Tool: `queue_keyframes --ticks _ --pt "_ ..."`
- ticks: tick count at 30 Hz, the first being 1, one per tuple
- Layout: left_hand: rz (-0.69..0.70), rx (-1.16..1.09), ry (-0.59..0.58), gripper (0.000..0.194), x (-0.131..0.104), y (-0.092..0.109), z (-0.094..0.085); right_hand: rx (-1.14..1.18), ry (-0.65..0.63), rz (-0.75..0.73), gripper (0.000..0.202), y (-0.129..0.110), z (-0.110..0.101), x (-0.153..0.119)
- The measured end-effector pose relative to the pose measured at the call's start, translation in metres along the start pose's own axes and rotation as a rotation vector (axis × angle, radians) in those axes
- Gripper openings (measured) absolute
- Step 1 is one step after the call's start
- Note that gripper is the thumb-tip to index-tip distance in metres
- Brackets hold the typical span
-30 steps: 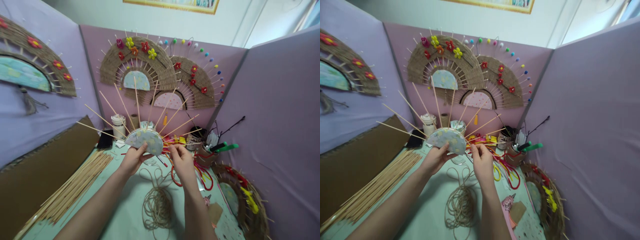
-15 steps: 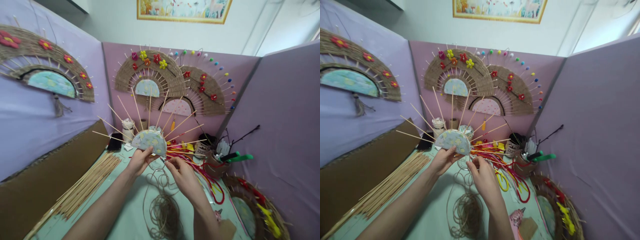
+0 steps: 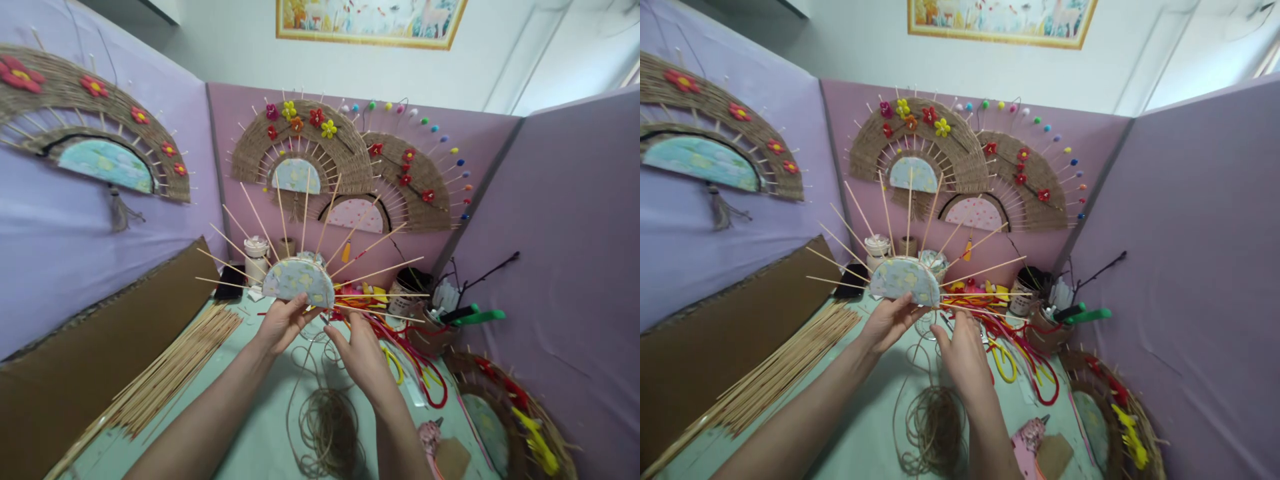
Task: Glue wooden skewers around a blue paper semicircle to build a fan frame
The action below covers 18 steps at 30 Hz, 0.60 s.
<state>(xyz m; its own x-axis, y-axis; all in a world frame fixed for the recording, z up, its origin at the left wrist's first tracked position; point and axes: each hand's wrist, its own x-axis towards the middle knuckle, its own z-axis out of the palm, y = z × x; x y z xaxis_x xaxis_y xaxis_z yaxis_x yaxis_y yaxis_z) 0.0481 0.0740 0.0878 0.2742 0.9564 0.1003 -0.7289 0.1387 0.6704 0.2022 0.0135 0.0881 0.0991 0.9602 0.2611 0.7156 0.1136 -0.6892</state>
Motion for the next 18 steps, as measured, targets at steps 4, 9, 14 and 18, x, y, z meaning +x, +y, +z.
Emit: queue_keyframes --ticks 4,9,14,18 --pt "-0.005 -0.029 0.009 0.049 -0.001 -0.002 0.000 0.054 -0.092 -0.048 0.028 -0.003 0.002 0.001" --pt "-0.034 -0.052 -0.014 0.046 -0.002 -0.001 0.000 0.050 -0.146 -0.071 0.026 -0.008 0.002 -0.001" --pt "-0.062 -0.077 -0.033 0.046 -0.004 0.000 0.001 0.079 -0.190 -0.110 0.023 -0.013 0.004 -0.005" --pt "-0.085 -0.091 -0.005 0.043 -0.004 0.000 0.000 0.048 -0.263 -0.136 0.024 -0.019 0.002 -0.010"
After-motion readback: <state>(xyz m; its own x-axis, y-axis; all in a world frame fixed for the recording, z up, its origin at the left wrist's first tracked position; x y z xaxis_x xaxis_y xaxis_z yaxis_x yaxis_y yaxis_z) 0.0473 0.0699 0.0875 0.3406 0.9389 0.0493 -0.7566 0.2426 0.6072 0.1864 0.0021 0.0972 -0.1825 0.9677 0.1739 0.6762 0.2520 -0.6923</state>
